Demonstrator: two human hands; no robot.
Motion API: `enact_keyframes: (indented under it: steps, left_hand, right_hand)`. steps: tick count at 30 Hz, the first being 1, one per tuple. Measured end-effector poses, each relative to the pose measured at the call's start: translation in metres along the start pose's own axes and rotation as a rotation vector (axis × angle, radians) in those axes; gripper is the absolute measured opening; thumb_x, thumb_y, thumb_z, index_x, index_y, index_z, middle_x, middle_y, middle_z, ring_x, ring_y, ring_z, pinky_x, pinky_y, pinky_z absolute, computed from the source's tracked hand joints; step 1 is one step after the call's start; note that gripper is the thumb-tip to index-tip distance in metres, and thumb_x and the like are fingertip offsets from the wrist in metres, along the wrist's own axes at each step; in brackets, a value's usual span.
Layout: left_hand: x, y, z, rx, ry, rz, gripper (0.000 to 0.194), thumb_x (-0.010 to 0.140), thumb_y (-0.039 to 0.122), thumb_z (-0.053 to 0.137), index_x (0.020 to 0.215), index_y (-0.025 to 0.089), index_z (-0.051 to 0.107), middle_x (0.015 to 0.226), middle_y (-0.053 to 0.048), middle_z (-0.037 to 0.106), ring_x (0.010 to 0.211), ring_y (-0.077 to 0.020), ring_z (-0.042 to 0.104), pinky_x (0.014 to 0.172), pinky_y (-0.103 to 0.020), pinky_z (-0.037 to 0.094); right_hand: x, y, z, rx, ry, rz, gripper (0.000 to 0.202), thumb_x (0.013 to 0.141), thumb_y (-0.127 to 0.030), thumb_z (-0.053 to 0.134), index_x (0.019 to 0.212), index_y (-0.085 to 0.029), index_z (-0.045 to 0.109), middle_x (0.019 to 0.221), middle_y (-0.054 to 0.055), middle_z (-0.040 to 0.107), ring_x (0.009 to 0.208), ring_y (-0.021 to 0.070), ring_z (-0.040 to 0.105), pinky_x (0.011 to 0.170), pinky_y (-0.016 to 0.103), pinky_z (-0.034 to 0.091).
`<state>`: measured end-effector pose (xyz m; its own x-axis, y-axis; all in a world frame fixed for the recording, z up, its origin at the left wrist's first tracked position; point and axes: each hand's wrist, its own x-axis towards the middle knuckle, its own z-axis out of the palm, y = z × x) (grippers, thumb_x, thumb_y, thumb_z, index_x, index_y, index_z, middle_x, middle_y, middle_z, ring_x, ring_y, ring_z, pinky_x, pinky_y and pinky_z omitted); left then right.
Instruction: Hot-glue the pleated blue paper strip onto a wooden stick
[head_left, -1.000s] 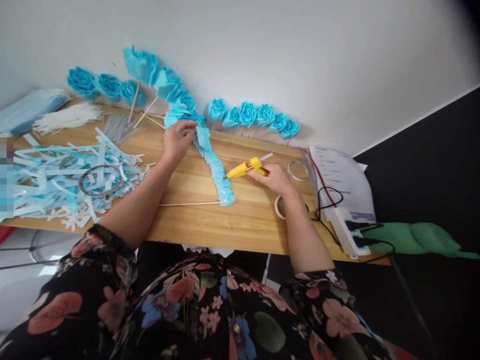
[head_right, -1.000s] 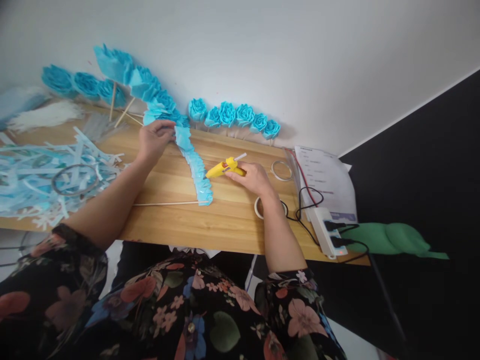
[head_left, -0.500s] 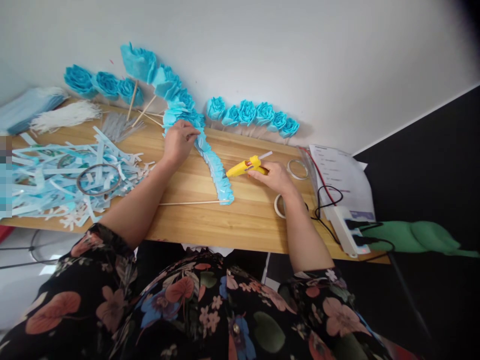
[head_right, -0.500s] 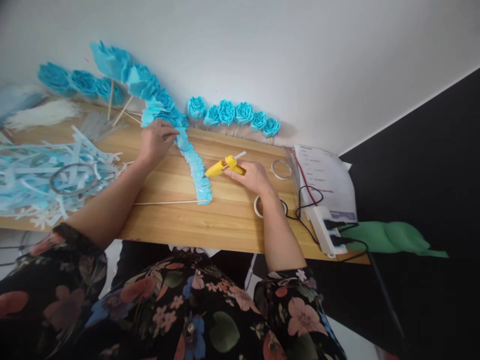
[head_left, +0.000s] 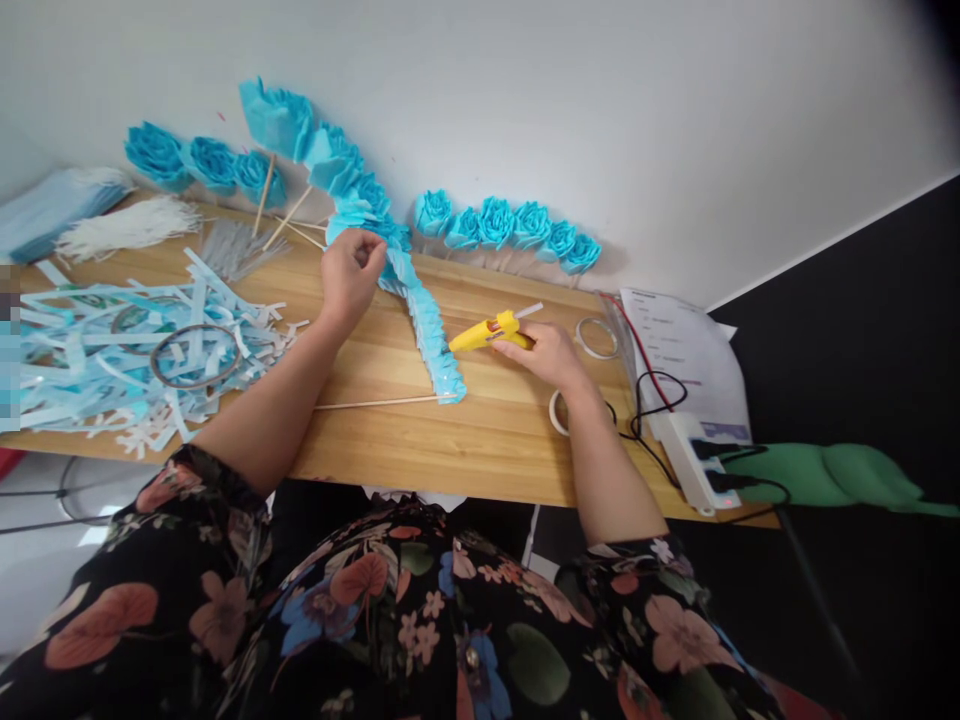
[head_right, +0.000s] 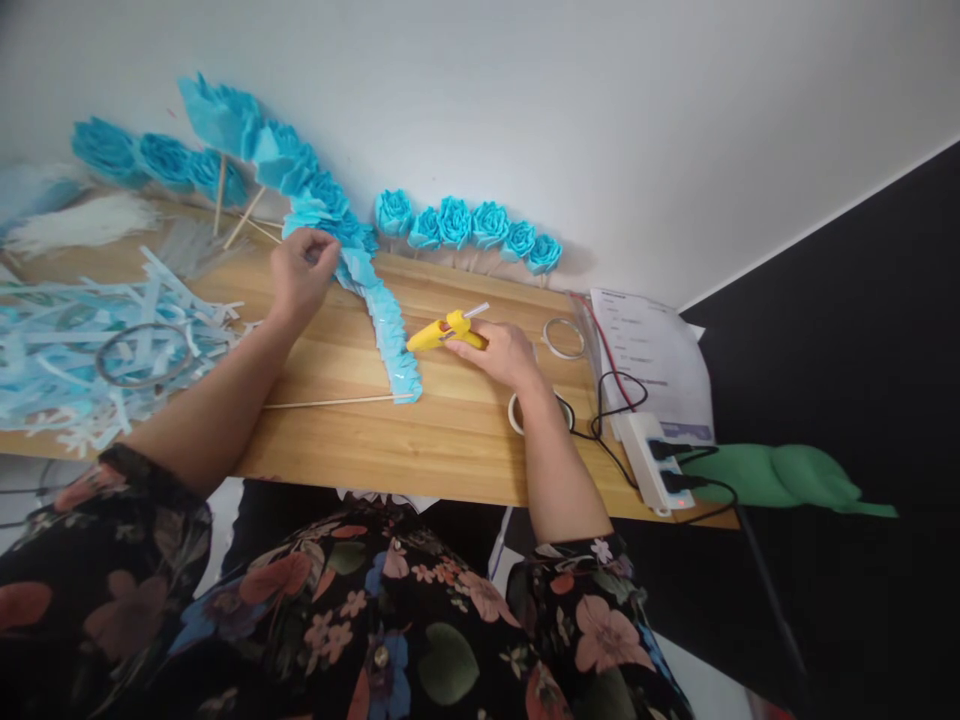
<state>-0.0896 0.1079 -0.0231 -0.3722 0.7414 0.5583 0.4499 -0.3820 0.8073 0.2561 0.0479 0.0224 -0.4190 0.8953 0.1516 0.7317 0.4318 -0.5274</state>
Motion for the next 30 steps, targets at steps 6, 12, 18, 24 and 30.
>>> enact_keyframes:
  steps: [6,12,18,24,30]
  left_hand:
    - [0.000,-0.001,-0.001,-0.039,-0.028,-0.025,0.006,0.088,0.019,0.073,0.085,0.022,0.070,0.079,-0.001,0.069,0.088,-0.0205,0.070,0.087,-0.031,0.056]
    - [0.012,0.014,-0.025,0.235,-0.245,0.262,0.019,0.096,0.026,0.063,0.108,0.022,0.077,0.105,-0.006,0.074,0.100,-0.0238,0.069,0.096,-0.043,0.054]
    - [0.022,0.019,-0.044,0.405,-0.562,0.452,0.027,0.096,0.037,0.063,0.116,0.025,0.076,0.131,-0.008,0.070,0.127,-0.0312,0.058,0.111,-0.053,0.045]
    - [0.013,0.015,-0.028,0.378,-0.523,0.426,0.016,0.087,0.033,0.068,0.097,0.024,0.077,0.114,-0.009,0.071,0.113,-0.0317,0.063,0.104,-0.051,0.049]
    - [0.009,0.026,-0.019,0.117,-0.282,0.155,0.004,0.081,0.026,0.073,0.083,0.023,0.074,0.091,-0.006,0.073,0.097,-0.0262,0.066,0.095,-0.041,0.052]
  right_hand:
    - [0.001,0.004,0.002,-0.022,-0.021,0.017,0.055,0.091,-0.066,0.065,0.118,-0.022,0.084,0.079,0.006,0.075,0.068,0.0195,0.057,0.065,0.031,0.035]
    - [0.002,0.004,0.002,-0.043,-0.021,0.031,0.055,0.090,-0.066,0.065,0.114,-0.021,0.085,0.075,0.005,0.072,0.065,0.0181,0.054,0.064,0.031,0.033]
    - [0.002,0.004,0.002,-0.035,-0.018,0.033,0.055,0.090,-0.066,0.065,0.114,-0.020,0.085,0.077,0.005,0.072,0.067,0.0186,0.055,0.064,0.031,0.034]
    - [0.002,0.006,0.003,-0.022,-0.021,0.030,0.054,0.090,-0.065,0.066,0.114,-0.021,0.085,0.078,0.005,0.075,0.068,0.0193,0.058,0.064,0.031,0.036]
    - [-0.001,-0.001,-0.004,-0.019,0.002,0.013,0.048,0.090,-0.061,0.070,0.113,-0.022,0.085,0.081,0.004,0.077,0.066,0.0178,0.059,0.064,0.030,0.037]
